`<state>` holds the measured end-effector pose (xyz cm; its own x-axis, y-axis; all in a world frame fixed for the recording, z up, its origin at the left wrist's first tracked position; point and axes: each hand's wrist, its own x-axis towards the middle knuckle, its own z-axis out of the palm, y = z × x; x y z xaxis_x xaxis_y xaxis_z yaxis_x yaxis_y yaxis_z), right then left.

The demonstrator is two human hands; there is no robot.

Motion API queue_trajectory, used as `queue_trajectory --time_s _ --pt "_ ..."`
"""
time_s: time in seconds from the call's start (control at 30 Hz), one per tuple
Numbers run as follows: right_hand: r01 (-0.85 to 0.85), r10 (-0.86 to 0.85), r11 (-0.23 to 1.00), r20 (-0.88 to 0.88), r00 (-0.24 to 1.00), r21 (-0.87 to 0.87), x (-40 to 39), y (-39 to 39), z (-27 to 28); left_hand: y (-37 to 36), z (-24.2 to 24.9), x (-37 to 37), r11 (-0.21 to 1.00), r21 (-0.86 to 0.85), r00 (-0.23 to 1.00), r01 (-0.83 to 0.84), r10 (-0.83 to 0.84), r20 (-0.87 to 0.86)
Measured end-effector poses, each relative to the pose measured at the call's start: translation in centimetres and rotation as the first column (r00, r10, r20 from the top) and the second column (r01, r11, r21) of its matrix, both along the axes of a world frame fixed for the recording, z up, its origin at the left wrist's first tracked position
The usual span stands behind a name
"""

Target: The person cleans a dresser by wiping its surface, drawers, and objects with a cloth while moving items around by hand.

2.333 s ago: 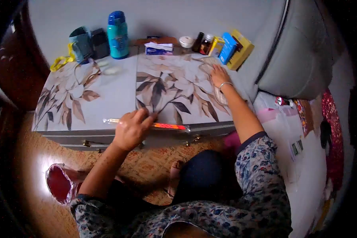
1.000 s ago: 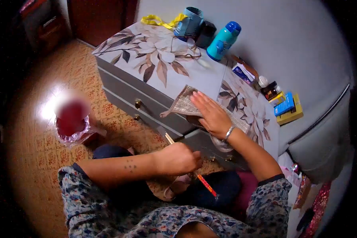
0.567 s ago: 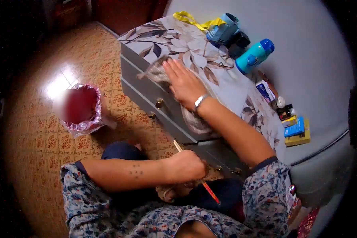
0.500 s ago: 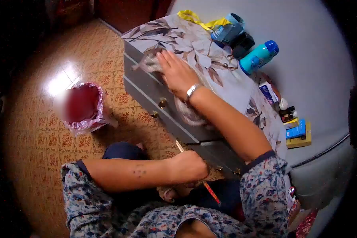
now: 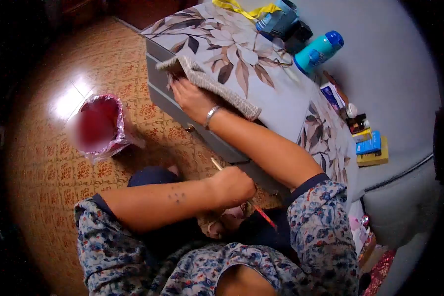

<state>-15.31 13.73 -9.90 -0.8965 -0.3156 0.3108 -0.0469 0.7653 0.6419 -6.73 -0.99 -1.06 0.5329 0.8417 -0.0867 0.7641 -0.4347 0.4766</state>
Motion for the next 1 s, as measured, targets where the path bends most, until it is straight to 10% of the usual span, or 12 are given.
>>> queue_trajectory --time_s 0.33,0.5,0.73,1.0 --pt "0.007 0.149 0.682 0.149 0.977 -0.731 16.5 -1.0 -4.9 -0.6 -2.4 -0.1 0.998 -0.024 0.981 0.050 -0.054 -0.185" --pt "0.375 -0.160 0.386 0.339 0.927 -0.843 23.0 -1.9 -7.0 -0.2 -3.9 1.1 0.998 -0.037 0.957 0.055 -0.063 -0.283" --pt "0.776 -0.156 0.189 0.762 0.628 -0.602 29.8 -1.4 -3.0 0.7 -5.3 2.6 0.993 -0.009 0.931 0.119 -0.115 -0.347" --pt "0.786 -0.376 0.317 0.691 0.617 -0.530 37.4 -1.9 1.0 1.4 -5.6 5.3 0.985 -0.058 0.924 0.161 -0.171 -0.342"
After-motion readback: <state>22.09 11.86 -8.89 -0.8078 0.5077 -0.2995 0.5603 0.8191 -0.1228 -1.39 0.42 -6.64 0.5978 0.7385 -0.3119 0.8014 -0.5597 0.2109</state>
